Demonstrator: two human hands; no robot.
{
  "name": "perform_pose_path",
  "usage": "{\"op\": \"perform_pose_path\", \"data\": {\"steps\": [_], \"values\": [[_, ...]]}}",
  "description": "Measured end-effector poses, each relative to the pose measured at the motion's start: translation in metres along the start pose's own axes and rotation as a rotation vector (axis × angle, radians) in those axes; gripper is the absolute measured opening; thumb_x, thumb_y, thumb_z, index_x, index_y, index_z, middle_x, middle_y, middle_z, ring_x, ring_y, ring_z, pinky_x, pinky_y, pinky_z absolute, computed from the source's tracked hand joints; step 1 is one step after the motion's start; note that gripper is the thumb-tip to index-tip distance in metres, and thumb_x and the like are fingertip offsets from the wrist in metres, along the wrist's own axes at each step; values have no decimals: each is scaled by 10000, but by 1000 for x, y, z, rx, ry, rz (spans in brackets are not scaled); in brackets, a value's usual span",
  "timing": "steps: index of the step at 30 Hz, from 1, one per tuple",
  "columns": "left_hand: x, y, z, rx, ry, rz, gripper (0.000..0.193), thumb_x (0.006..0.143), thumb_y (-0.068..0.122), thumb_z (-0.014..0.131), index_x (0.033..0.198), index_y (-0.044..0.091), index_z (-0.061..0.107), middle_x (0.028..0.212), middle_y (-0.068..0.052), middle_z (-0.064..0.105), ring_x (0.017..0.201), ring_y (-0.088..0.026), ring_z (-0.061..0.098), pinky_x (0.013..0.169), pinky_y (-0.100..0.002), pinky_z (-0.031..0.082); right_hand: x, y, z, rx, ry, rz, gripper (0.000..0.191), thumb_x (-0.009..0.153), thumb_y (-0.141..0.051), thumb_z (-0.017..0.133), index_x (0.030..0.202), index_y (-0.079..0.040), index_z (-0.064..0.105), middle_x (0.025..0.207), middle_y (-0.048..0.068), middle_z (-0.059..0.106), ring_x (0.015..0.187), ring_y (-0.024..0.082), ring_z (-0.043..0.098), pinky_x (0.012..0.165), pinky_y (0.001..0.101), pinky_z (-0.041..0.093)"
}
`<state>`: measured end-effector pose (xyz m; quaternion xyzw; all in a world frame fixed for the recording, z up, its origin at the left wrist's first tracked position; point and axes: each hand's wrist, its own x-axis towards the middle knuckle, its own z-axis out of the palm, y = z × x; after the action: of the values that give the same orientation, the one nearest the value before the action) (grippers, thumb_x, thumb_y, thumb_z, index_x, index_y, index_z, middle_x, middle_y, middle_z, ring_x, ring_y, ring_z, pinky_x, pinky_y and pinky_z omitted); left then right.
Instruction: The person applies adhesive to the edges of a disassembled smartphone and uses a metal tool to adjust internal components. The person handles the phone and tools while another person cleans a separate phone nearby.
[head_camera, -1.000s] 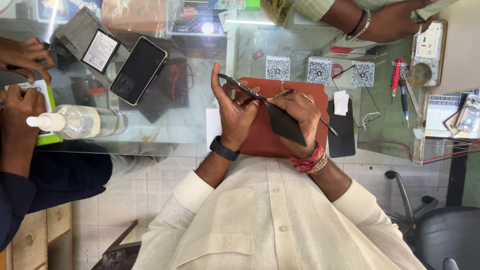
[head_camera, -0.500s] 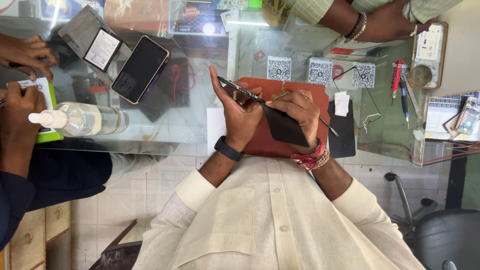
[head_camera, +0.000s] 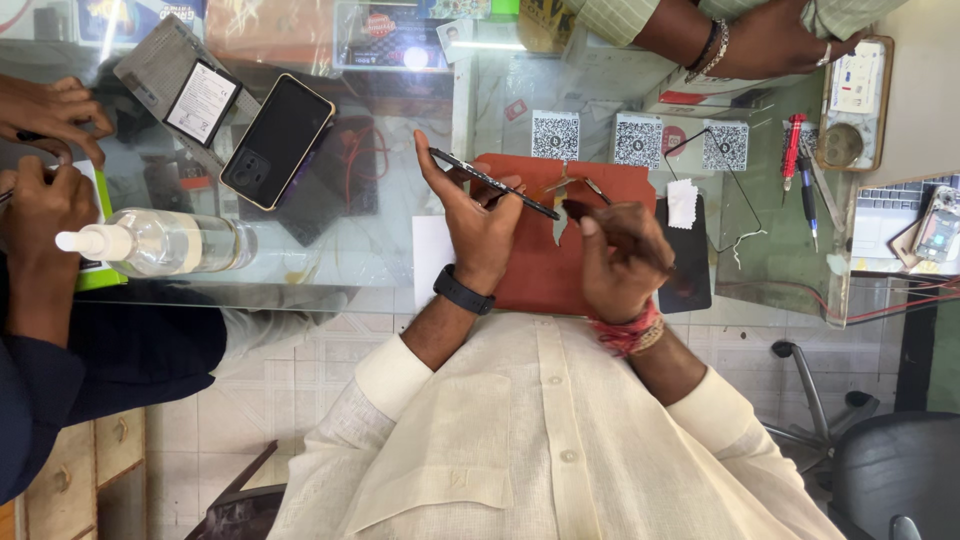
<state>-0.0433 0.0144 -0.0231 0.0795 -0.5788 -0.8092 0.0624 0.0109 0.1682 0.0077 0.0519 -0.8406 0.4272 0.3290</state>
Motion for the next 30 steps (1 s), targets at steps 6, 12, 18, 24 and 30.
{"op": "perform_pose_path", "data": {"steps": [6,12,18,24,30], "values": [[0,4,3,-29,16,-61,1143,797,-123,572,1638,279,-90,1201,-136,449,949,-236,701,842,-382,639,1,27,-14,268,-102,468,135,977,13,777,1082,47,698,951,85,760,801,76,698,701,237,564],[3,1,1,-13,10,-55,1132,809,-116,550,1645,279,-103,1205,-150,470,948,-242,707,870,-380,622,10,31,-31,188,-453,730,476,841,10,788,1273,49,593,970,83,777,825,83,729,658,250,593],[6,-4,0,-24,15,-33,1117,823,-113,542,1654,269,-100,1207,-159,481,940,-251,717,886,-375,614,19,15,-46,-245,-572,597,620,729,-192,933,1240,-3,637,809,98,743,700,189,700,612,330,545],[5,-7,-2,-44,0,-53,1117,839,-122,555,1633,282,-118,1231,-170,493,932,-249,714,857,-387,631,20,-5,-49,-271,-241,63,371,860,-156,896,1073,-49,612,948,128,606,787,229,605,685,342,510],[6,-7,-5,-115,-12,-37,1102,865,-120,551,1641,297,-110,1258,-189,509,943,-265,715,874,-405,631,28,18,-60,-38,-154,89,109,947,66,579,955,-19,513,915,126,603,754,230,600,682,324,500]]}}
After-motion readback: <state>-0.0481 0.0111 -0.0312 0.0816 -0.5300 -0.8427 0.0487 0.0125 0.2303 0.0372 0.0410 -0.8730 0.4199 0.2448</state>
